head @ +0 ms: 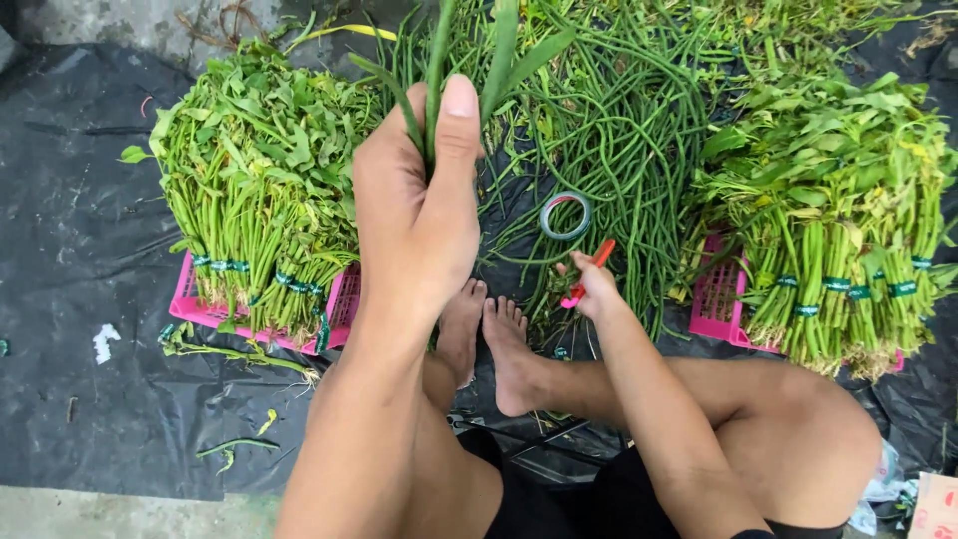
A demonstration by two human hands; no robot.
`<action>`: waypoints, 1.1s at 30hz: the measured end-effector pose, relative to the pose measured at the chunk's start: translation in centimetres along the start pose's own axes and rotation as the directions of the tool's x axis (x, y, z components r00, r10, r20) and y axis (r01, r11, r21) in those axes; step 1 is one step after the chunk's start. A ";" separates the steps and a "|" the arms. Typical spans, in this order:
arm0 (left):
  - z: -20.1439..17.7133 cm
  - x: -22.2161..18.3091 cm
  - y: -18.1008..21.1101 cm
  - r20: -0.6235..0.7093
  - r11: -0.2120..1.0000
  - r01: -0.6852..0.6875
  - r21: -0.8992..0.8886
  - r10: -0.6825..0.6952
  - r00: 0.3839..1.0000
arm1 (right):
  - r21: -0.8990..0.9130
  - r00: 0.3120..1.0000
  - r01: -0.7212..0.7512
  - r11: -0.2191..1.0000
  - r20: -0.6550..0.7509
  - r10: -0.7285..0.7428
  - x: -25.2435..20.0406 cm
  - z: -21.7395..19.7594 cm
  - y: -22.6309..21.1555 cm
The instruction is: Bundling long green vegetables using green tape and a utility knife
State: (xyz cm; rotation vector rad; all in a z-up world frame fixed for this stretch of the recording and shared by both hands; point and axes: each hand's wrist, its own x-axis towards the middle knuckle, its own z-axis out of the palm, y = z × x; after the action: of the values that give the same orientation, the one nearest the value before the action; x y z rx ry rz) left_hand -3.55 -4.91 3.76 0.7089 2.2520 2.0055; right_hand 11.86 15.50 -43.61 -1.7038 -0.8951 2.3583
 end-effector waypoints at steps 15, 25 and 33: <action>1.9 0.7 -0.4 0.242 0.997 0.027 0.070 -0.043 0.969 | -0.249 0.954 0.301 0.921 0.098 -0.285 -20.4 6.9 -17.8; 3.8 -1.4 1.4 0.598 0.980 -0.167 0.109 0.069 0.799 | 0.131 0.750 0.507 0.852 0.421 -0.511 -31.6 8.9 -19.2; 4.3 -2.2 1.4 0.721 0.988 -0.103 -0.111 0.152 0.676 | 0.020 0.795 0.442 0.897 0.455 -0.402 -31.7 8.3 -18.1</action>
State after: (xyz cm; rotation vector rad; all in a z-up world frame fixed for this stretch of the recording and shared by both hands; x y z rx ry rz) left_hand 0.29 -1.60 3.84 1.3898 1.6725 1.4156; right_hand 11.65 14.25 -6.18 -0.8373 -1.3023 2.4373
